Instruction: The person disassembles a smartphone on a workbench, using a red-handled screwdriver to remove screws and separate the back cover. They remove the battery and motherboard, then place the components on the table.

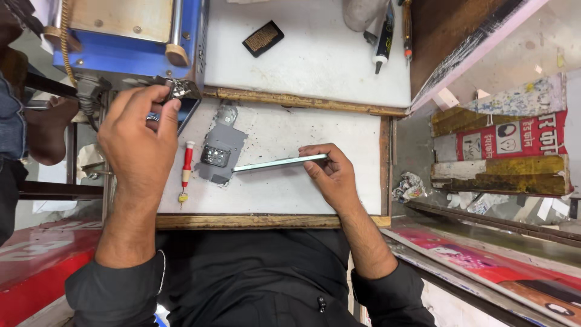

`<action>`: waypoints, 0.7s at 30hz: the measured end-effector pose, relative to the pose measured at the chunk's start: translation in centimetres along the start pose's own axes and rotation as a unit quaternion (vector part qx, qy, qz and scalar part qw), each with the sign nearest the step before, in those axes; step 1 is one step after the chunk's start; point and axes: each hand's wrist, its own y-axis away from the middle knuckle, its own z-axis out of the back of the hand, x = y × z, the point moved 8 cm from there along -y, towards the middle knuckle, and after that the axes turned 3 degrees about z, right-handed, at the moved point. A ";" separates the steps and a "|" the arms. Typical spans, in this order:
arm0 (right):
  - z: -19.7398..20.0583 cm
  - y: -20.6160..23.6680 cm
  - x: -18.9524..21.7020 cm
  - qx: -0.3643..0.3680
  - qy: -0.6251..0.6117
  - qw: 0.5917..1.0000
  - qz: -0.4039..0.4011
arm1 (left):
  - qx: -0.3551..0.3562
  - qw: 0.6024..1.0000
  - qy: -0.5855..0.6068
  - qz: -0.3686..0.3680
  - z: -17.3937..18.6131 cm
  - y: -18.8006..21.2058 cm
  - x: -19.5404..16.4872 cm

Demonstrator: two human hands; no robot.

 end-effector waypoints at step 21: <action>-0.3 0.2 0.1 0.009 0.021 1.000 0.005 | 0.123 0.966 0.225 0.038 -1.4 2.0 -3.2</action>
